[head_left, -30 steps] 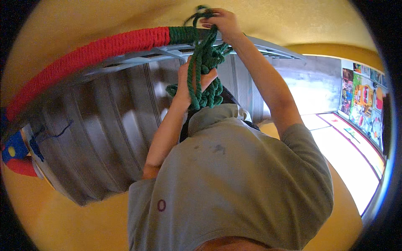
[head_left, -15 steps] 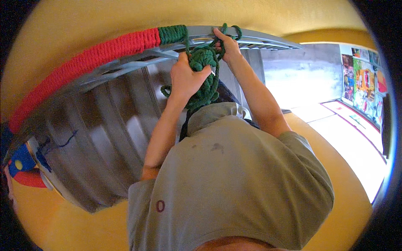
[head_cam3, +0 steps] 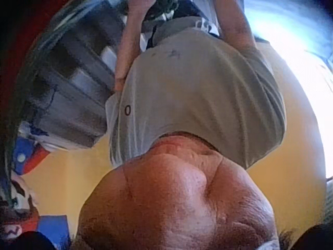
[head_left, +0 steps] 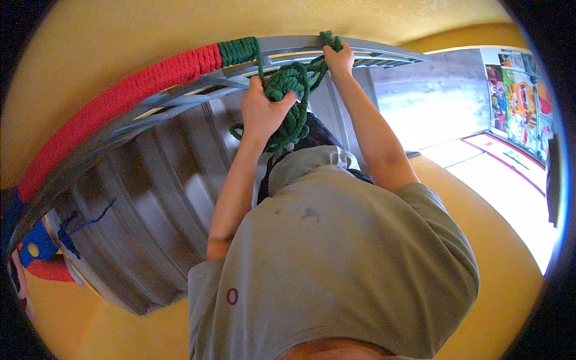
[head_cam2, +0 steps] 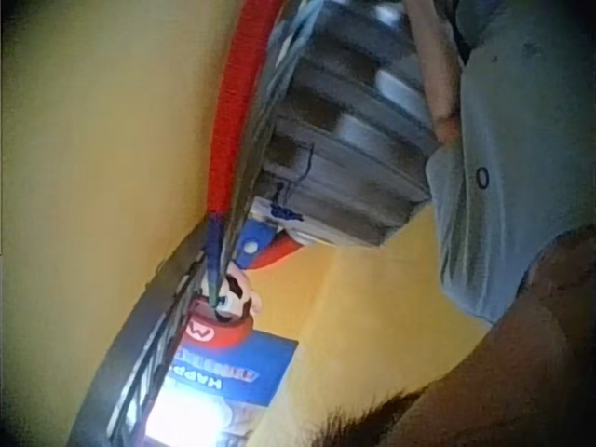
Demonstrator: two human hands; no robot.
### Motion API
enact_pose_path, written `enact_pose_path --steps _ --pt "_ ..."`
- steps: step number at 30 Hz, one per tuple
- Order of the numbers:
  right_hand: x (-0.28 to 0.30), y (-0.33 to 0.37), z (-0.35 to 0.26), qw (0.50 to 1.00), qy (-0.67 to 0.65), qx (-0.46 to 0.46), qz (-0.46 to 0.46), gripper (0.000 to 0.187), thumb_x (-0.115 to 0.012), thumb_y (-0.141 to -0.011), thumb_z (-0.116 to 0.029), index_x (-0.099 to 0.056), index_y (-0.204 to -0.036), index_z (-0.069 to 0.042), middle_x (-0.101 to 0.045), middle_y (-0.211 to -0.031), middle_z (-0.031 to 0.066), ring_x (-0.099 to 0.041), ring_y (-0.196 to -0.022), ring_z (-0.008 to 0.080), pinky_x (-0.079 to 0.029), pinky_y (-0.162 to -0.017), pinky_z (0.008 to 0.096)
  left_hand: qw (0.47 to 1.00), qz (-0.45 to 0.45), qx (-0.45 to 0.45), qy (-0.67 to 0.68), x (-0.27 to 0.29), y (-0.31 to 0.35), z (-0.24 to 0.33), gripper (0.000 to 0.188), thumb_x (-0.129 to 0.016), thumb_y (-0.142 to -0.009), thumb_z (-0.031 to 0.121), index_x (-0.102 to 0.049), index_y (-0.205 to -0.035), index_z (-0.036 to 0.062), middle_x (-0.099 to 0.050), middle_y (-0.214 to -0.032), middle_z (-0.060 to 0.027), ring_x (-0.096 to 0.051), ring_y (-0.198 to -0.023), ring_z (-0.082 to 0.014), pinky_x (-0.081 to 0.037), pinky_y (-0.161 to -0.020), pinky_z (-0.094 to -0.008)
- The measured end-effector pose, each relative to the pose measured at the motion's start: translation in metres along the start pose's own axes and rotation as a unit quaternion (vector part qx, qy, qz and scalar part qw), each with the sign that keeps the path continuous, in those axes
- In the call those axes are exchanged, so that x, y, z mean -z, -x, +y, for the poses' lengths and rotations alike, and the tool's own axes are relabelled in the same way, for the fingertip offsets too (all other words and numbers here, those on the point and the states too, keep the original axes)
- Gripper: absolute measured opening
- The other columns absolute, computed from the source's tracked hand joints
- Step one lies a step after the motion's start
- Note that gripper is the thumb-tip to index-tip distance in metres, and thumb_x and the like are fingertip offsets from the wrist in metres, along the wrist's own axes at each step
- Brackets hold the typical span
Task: The person ties a green rope around a metal railing that is already partially wrapped in red rope. They secure the rope by looping and knotting it around the railing structure, working with both hands to tighten and adjust the knot.
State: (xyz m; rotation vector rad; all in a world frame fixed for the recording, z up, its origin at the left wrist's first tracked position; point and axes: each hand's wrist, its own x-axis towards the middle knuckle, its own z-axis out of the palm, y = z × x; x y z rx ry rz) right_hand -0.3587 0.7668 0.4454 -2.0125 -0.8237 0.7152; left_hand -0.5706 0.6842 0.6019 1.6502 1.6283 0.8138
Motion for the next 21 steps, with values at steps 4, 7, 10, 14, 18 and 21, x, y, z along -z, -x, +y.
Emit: enact_pose_path --steps 4,7,10,14,18,21 --pt "0.024 0.075 -0.025 0.980 -0.112 -0.041 -0.158 0.013 -0.054 -0.079 -0.008 -0.061 -0.088 -0.001 -0.060 -0.073 0.0059 -0.054 -0.055 0.0136 -0.044 -0.050 0.0272 0.997 -0.001 0.027 0.074 -0.001 0.004 -0.008 0.038 -0.071 -0.064 0.022 -0.053 -0.091 0.0009 -0.063 -0.077 -0.0159 -0.063 -0.073 -0.0303 -0.049 -0.065 -0.0377" --pt "0.038 0.122 -0.056 0.881 -0.283 -0.113 -0.362 0.021 -0.058 -0.079 -0.014 -0.061 -0.096 -0.001 -0.061 -0.084 0.0048 -0.055 -0.075 0.0118 -0.044 -0.069 0.0260 0.994 0.008 0.041 0.099 -0.008 0.008 -0.016 0.036 -0.070 -0.067 0.020 -0.054 -0.093 0.0014 -0.064 -0.078 -0.0138 -0.063 -0.071 -0.0265 -0.049 -0.065 -0.0357" --pt "0.026 0.122 -0.085 0.846 -0.291 -0.158 -0.418 0.031 -0.063 -0.078 -0.025 -0.062 -0.097 -0.001 -0.062 -0.086 0.0057 -0.055 -0.078 0.0124 -0.044 -0.072 0.0282 0.996 0.024 0.035 0.077 -0.008 0.011 -0.018 0.036 -0.069 -0.069 0.019 -0.054 -0.098 0.0021 -0.064 -0.080 -0.0122 -0.063 -0.072 -0.0232 -0.049 -0.066 -0.0337" --pt "0.005 0.129 -0.114 0.876 -0.153 -0.001 -0.457 0.029 -0.064 -0.081 -0.024 -0.060 -0.094 0.001 -0.061 -0.082 0.0054 -0.054 -0.074 0.0099 -0.046 -0.067 0.0265 0.998 0.048 0.020 0.040 -0.013 0.014 -0.027 0.034 -0.068 -0.071 0.017 -0.055 -0.099 0.0040 -0.064 -0.081 -0.0125 -0.063 -0.074 -0.0241 -0.048 -0.066 -0.0337" --pt "0.004 0.134 -0.106 0.933 -0.043 0.163 -0.317 0.025 -0.064 -0.079 -0.022 -0.061 -0.086 0.002 -0.058 -0.069 0.0051 -0.050 -0.065 0.0085 -0.044 -0.058 0.0274 0.997 0.024 0.032 0.071 -0.003 0.017 -0.020 0.033 -0.069 -0.069 0.016 -0.058 -0.098 0.0033 -0.065 -0.082 -0.0108 -0.062 -0.073 -0.0210 -0.048 -0.066 -0.0320" --pt "0.006 0.144 -0.102 0.936 -0.057 0.184 -0.295 0.023 -0.063 -0.079 -0.020 -0.058 -0.079 0.002 -0.056 -0.065 0.0078 -0.047 -0.063 0.0078 -0.043 -0.056 0.0288 0.995 0.015 0.001 0.103 -0.005 0.025 -0.038 0.038 -0.069 -0.069 0.013 -0.057 -0.102 0.0022 -0.064 -0.083 -0.0087 -0.060 -0.073 -0.0173 -0.048 -0.068 -0.0307"
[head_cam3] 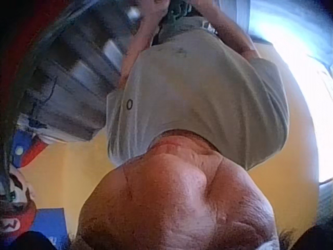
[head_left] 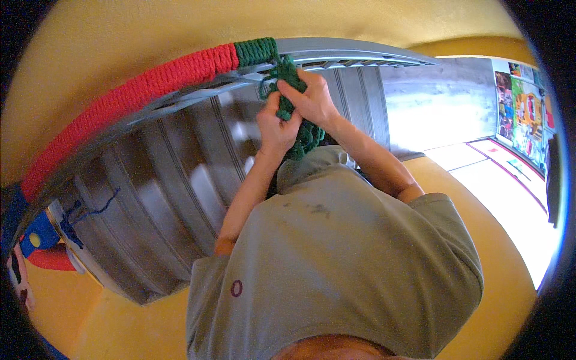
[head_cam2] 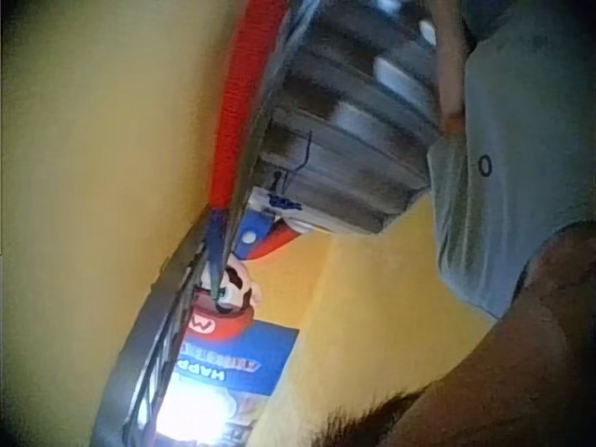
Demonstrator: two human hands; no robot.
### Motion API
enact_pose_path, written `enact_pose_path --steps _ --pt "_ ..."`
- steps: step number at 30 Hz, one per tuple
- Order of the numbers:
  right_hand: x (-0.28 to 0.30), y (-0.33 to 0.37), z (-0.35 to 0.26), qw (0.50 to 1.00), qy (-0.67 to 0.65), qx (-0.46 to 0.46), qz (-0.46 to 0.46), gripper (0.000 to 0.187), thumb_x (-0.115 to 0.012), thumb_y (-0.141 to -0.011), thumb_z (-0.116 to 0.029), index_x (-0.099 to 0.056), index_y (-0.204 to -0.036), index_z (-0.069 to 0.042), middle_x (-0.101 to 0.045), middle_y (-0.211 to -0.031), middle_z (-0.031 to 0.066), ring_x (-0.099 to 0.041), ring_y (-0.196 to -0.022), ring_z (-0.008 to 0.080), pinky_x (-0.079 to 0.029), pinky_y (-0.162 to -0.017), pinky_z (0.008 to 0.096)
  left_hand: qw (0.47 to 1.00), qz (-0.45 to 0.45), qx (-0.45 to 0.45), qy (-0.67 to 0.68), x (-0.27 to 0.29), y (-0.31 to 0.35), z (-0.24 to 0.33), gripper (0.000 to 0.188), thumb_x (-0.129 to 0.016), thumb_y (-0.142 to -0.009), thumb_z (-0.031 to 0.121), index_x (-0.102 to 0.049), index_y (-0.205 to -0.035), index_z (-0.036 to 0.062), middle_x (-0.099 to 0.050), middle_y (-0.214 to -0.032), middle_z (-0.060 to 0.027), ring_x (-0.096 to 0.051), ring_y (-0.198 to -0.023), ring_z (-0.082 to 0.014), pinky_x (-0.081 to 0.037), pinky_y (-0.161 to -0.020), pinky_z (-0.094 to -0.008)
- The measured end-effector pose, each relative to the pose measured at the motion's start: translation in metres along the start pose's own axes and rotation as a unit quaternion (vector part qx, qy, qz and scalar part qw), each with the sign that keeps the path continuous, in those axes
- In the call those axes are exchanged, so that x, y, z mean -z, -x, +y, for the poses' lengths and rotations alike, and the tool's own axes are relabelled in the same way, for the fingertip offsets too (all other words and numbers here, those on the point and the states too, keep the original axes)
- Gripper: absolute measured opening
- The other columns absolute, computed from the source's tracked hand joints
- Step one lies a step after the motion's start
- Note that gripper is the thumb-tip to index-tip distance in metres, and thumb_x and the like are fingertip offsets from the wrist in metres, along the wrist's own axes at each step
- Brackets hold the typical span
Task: The person ties a green rope around a metal railing that is already partially wrapped in red rope. They secure the rope by looping and knotting it around the railing structure, working with both hands to tighten and adjust the knot.
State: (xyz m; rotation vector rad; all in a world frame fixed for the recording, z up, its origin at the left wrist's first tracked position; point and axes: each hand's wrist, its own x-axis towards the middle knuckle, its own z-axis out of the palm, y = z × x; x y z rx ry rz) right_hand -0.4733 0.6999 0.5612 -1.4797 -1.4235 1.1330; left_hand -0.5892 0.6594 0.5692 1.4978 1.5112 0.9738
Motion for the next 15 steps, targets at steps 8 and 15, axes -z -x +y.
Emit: enact_pose_path --steps 8,15 --pt "-0.050 -0.025 0.034 0.994 0.077 -0.053 -0.054 0.050 -0.049 -0.084 -0.044 -0.046 -0.098 0.004 -0.052 -0.093 0.0309 -0.052 -0.089 0.0456 -0.042 -0.075 0.0493 0.992 -0.053 -0.048 -0.103 0.027 -0.038 -0.051 0.036 -0.067 -0.072 0.015 -0.051 -0.102 0.0041 -0.060 -0.082 -0.0183 -0.060 -0.079 -0.0370 -0.048 -0.065 -0.0383" --pt "-0.021 -0.034 -0.025 0.931 0.270 -0.143 -0.199 0.063 -0.043 -0.085 -0.049 -0.044 -0.109 0.009 -0.050 -0.102 0.0337 -0.052 -0.096 0.0453 -0.043 -0.081 0.0483 0.999 -0.042 -0.006 -0.020 0.018 -0.056 -0.080 0.025 -0.061 -0.075 0.013 -0.053 -0.095 0.0006 -0.060 -0.080 -0.0194 -0.058 -0.077 -0.0383 -0.047 -0.065 -0.0403"
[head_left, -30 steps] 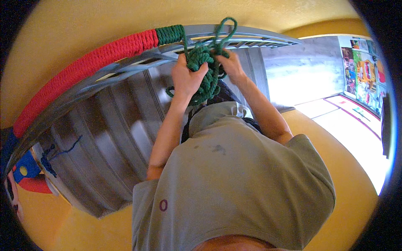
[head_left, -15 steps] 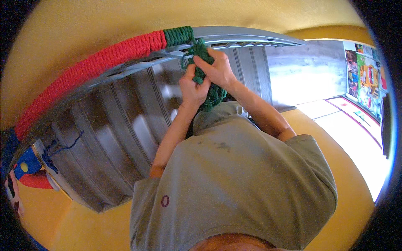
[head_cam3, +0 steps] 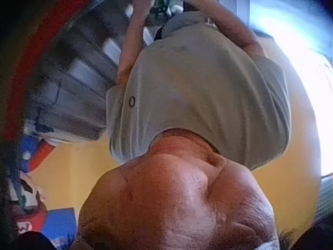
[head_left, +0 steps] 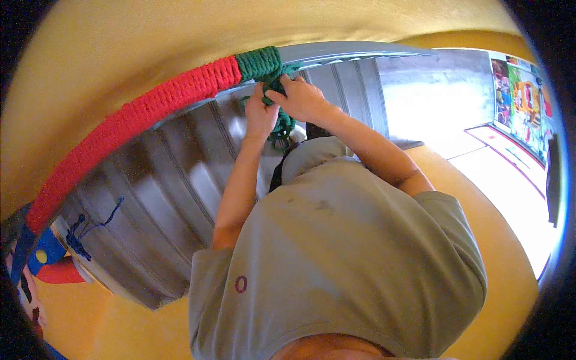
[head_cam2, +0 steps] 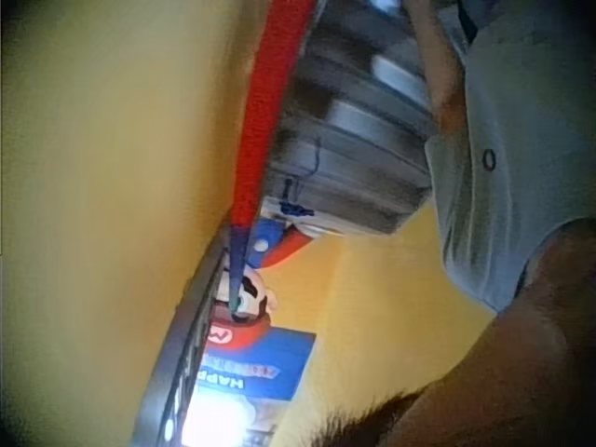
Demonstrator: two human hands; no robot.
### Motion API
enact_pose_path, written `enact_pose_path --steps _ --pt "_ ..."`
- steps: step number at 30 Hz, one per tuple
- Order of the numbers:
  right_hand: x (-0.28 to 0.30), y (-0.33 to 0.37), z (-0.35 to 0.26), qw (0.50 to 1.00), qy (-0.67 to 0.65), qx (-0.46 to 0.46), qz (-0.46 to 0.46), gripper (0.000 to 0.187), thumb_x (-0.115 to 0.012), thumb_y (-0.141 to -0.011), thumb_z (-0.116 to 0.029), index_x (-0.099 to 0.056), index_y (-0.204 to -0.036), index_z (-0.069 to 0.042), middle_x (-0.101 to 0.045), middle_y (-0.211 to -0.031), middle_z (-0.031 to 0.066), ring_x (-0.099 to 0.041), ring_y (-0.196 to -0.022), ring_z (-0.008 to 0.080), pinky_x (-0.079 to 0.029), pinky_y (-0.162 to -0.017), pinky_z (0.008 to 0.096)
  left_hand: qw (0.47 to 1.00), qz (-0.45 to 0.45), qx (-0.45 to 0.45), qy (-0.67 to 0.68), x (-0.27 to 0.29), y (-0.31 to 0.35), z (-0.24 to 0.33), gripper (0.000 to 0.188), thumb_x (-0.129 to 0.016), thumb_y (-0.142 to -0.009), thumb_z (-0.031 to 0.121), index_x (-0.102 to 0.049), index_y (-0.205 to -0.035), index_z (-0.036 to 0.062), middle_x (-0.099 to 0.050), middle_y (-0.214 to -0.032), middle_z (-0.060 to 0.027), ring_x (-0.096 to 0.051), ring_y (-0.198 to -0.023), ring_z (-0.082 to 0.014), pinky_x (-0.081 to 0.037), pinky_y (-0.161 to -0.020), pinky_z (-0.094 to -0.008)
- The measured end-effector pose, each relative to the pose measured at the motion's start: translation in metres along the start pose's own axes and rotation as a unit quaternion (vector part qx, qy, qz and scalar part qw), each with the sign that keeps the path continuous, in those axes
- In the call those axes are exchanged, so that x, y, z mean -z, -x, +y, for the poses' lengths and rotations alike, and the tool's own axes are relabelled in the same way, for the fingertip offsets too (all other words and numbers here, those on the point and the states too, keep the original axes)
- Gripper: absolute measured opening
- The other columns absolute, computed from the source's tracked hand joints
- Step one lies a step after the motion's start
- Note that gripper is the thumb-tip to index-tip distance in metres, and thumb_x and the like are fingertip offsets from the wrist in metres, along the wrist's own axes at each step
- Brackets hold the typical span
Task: The person ties a green rope around a metal railing that is already partially wrapped in red rope. They secure the rope by looping and knotting it around the railing structure, working with both hands to tighten and adjust the knot.
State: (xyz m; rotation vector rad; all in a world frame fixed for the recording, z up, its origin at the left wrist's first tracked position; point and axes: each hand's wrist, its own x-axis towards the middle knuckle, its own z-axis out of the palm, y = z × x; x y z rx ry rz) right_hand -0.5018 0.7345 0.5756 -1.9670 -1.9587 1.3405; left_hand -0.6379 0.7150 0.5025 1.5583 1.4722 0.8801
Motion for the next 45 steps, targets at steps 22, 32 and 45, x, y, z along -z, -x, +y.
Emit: enact_pose_path --steps 22,32,45 --pt "-0.076 -0.071 -0.002 0.942 -0.241 -0.091 0.217 0.046 -0.042 -0.085 -0.036 -0.061 -0.080 0.005 -0.060 -0.084 0.0279 -0.059 -0.085 0.0416 -0.048 -0.076 0.0479 0.877 -0.061 -0.275 -0.389 0.013 -0.059 -0.014 0.026 -0.054 -0.074 0.018 -0.055 -0.096 0.0050 -0.058 -0.095 -0.0188 -0.054 -0.093 -0.0366 -0.042 -0.081 -0.0429" --pt "-0.089 -0.078 0.002 0.811 -0.517 -0.142 0.235 0.035 -0.044 -0.085 -0.025 -0.060 -0.077 0.004 -0.060 -0.079 0.0255 -0.058 -0.077 0.0409 -0.045 -0.066 0.0433 0.965 0.146 0.186 0.115 0.005 0.025 0.029 0.043 -0.065 -0.077 0.031 -0.051 -0.105 0.0008 -0.058 -0.090 -0.0106 -0.056 -0.084 -0.0240 -0.044 -0.074 -0.0387" --pt "-0.115 -0.098 0.046 0.835 -0.509 -0.022 0.208 0.040 -0.053 -0.083 -0.034 -0.062 -0.077 0.005 -0.060 -0.076 0.0264 -0.059 -0.075 0.0387 -0.045 -0.066 0.0427 0.833 0.217 0.291 0.416 -0.038 -0.036 0.007 0.034 -0.048 -0.091 0.031 -0.052 -0.106 0.0001 -0.057 -0.101 -0.0059 -0.056 -0.087 -0.0185 -0.047 -0.072 -0.0330"
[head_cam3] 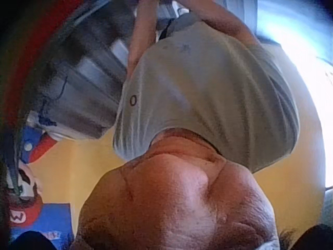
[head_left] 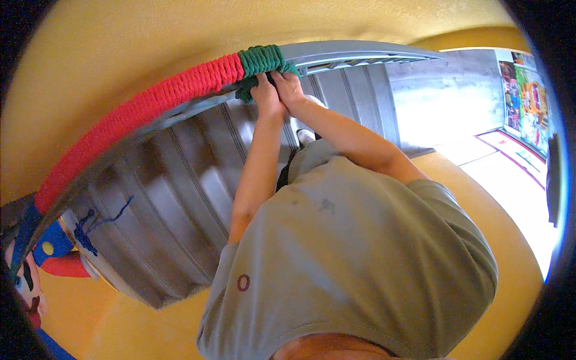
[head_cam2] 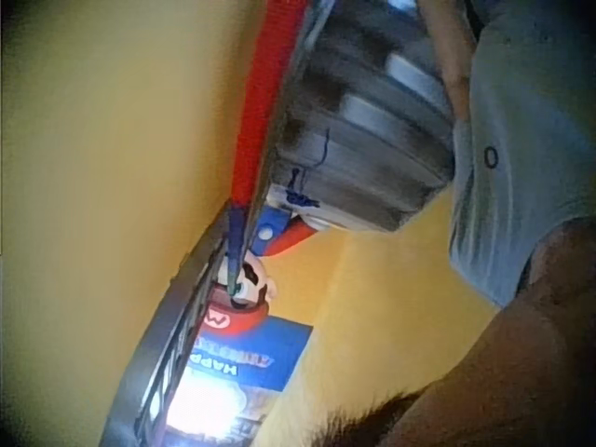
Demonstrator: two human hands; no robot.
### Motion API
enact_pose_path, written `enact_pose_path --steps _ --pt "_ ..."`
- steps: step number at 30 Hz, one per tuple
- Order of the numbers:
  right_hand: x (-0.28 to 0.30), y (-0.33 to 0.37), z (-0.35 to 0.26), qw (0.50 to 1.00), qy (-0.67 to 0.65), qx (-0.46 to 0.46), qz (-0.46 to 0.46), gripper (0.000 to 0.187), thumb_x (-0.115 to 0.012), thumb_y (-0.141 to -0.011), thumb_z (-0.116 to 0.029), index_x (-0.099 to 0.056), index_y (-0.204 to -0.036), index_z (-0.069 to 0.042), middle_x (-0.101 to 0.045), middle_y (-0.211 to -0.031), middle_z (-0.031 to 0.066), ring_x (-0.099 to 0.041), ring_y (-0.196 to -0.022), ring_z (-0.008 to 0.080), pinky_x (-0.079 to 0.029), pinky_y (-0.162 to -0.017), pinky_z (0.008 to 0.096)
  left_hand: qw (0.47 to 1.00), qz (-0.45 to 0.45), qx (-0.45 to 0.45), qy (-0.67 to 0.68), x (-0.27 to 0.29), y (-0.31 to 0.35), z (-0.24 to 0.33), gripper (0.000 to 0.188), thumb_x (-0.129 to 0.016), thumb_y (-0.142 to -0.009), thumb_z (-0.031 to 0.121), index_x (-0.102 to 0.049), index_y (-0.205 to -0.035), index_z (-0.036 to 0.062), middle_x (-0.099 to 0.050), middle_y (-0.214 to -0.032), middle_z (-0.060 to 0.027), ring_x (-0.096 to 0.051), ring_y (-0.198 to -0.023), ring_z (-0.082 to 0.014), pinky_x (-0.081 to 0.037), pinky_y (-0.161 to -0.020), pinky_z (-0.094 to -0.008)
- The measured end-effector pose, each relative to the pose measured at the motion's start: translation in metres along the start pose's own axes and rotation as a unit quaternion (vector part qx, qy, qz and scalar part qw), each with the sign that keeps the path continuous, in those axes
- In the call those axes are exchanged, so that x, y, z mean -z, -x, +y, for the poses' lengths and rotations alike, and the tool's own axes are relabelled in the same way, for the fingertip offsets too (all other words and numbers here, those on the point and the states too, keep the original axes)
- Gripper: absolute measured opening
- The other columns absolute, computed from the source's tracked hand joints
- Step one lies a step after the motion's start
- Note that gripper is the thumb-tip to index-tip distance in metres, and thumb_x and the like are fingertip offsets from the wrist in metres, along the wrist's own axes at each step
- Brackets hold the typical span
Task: The person ties a green rope around a metal railing that is already partially wrapped in red rope. They secure the rope by looping and knotting it around the railing structure, working with both hands to tighten and adjust the knot.
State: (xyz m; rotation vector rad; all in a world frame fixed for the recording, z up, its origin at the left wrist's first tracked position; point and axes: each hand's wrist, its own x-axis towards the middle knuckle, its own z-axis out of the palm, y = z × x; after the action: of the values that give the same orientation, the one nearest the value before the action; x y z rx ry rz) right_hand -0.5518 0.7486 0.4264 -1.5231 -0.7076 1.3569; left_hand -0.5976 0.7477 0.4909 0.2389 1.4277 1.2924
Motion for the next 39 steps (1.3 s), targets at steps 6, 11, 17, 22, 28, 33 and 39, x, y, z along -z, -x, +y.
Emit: enact_pose_path --steps 6,11,17,22,28,33,39 --pt "0.014 0.026 -0.048 0.993 0.100 0.012 -0.057 0.033 -0.053 -0.082 -0.030 -0.064 -0.082 0.001 -0.061 -0.081 0.0247 -0.060 -0.081 0.0381 -0.047 -0.070 0.0417 0.977 -0.092 -0.129 0.146 -0.013 -0.021 -0.001 0.016 -0.040 -0.090 0.022 -0.052 -0.094 0.0122 -0.053 -0.084 -0.0003 -0.051 -0.075 -0.0152 -0.044 -0.067 -0.0327" --pt "0.042 0.051 -0.096 0.965 0.210 0.108 -0.117 0.024 -0.053 -0.082 -0.019 -0.063 -0.093 0.000 -0.064 -0.080 0.0170 -0.062 -0.072 0.0252 -0.049 -0.066 0.0342 0.927 -0.209 -0.137 0.281 -0.003 -0.068 -0.013 0.018 -0.046 -0.088 0.021 -0.051 -0.102 0.0101 -0.055 -0.091 -0.0034 -0.053 -0.078 -0.0175 -0.046 -0.073 -0.0349" --pt "0.087 -0.007 -0.160 0.953 0.260 0.147 -0.051 0.027 -0.055 -0.084 -0.021 -0.063 -0.098 0.001 -0.065 -0.079 0.0109 -0.062 -0.066 0.0140 -0.050 -0.061 0.0273 0.964 -0.196 -0.175 -0.037 -0.021 -0.098 -0.020 0.043 -0.051 -0.088 0.033 -0.046 -0.123 0.0084 -0.057 -0.101 -0.0096 -0.055 -0.086 -0.0251 -0.044 -0.080 -0.0405" --pt "0.044 -0.096 -0.169 0.894 0.392 -0.095 -0.194 0.050 -0.069 -0.074 -0.035 -0.057 -0.109 -0.002 -0.065 -0.087 0.0105 -0.063 -0.074 0.0167 -0.051 -0.070 0.0292 0.725 -0.161 -0.494 -0.451 -0.004 -0.122 -0.020 0.035 -0.044 -0.091 0.034 -0.050 -0.114 0.0083 -0.059 -0.095 -0.0083 -0.055 -0.077 -0.0185 -0.044 -0.066 -0.0336" --pt "0.009 -0.122 -0.137 0.860 0.070 -0.333 -0.380 0.053 -0.080 -0.063 -0.027 -0.059 -0.107 -0.006 -0.065 -0.087 0.0091 -0.063 -0.074 0.0176 -0.053 -0.068 0.0285 0.820 -0.308 -0.246 -0.416 -0.012 -0.140 -0.005 0.032 -0.052 -0.085 0.028 -0.053 -0.111 0.0098 -0.054 -0.113 -0.0134 -0.047 -0.108 -0.0304 -0.035 -0.093 -0.0400" --pt "0.024 -0.108 -0.153 0.938 0.155 -0.148 -0.271 0.039 -0.079 -0.061 -0.022 -0.065 -0.092 -0.003 -0.065 -0.079 0.0076 -0.062 -0.068 0.0154 -0.052 -0.063 0.0278 0.893 -0.377 -0.074 -0.234 -0.020 -0.127 0.003 0.034 -0.050 -0.085 0.026 -0.049 -0.116 0.0108 -0.051 -0.114 -0.0096 -0.046 -0.109 -0.0252 -0.036 -0.094 -0.0364" --pt "0.042 -0.071 -0.179 0.970 0.208 0.016 -0.128 0.032 -0.078 -0.060 -0.015 -0.065 -0.084 0.001 -0.064 -0.078 0.0073 -0.061 -0.067 0.0164 -0.050 -0.065 0.0291 0.865 -0.482 -0.138 -0.004 -0.050 -0.100 0.027 0.042 -0.053 -0.084 0.011 -0.041 -0.124 0.0083 -0.047 -0.120 -0.0057 -0.048 -0.108 -0.0170 -0.040 -0.093 -0.0310"
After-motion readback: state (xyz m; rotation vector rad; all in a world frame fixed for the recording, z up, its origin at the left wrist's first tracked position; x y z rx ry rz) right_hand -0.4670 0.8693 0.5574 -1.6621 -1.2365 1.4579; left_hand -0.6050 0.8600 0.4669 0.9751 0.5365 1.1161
